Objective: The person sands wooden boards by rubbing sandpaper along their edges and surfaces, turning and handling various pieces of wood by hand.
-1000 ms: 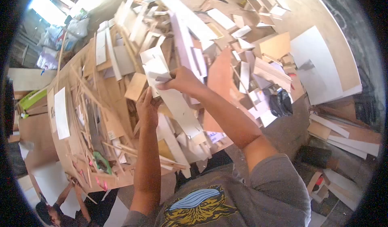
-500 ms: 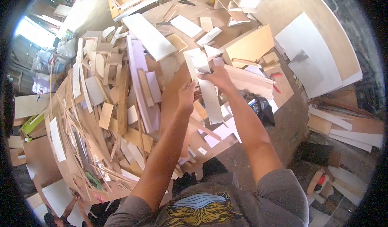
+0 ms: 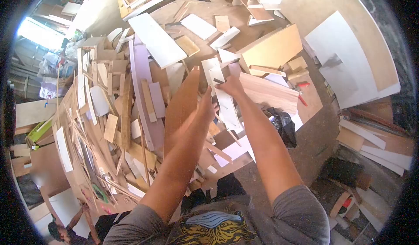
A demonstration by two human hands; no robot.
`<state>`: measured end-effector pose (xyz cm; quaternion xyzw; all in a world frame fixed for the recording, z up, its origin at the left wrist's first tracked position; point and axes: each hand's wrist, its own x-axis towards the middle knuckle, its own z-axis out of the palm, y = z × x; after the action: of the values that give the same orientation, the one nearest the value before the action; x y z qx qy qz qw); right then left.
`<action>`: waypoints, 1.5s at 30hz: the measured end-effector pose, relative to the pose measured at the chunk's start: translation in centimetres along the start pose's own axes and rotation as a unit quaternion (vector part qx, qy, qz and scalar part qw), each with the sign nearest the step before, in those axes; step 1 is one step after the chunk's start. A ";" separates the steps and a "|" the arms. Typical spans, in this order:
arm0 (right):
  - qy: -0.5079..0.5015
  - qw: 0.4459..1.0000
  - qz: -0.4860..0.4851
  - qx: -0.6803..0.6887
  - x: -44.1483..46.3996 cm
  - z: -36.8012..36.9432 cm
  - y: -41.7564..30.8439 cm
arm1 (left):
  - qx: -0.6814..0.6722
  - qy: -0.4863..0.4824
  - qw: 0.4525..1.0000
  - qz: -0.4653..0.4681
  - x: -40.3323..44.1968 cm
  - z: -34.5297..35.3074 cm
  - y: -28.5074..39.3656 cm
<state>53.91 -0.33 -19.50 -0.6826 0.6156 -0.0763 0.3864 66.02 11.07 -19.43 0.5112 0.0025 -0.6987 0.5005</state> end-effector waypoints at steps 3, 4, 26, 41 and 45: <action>0.041 0.999 -0.009 -0.013 0.5 1.0 0.7 | 0.010 -0.028 0.999 0.012 0.3 -0.3 0.1; 0.050 0.999 -0.008 -0.017 0.4 1.0 0.5 | 0.019 -0.027 0.999 0.014 0.2 -0.3 0.3; 0.014 0.957 -0.251 0.145 -15.7 22.3 -36.5 | -0.009 0.100 0.919 0.380 -23.2 -25.5 19.4; 0.001 0.987 -0.069 0.147 -7.7 50.3 -48.6 | -0.095 0.239 0.930 0.263 -21.9 -50.4 26.6; -0.036 0.993 -0.070 0.089 -8.5 49.0 -50.4 | -0.099 0.202 0.928 0.295 -17.9 -52.6 27.4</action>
<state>119.71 25.70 -18.81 -0.6891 0.5426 -0.1328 0.4617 122.21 37.00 -17.75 0.5669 0.0221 -0.3973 0.7213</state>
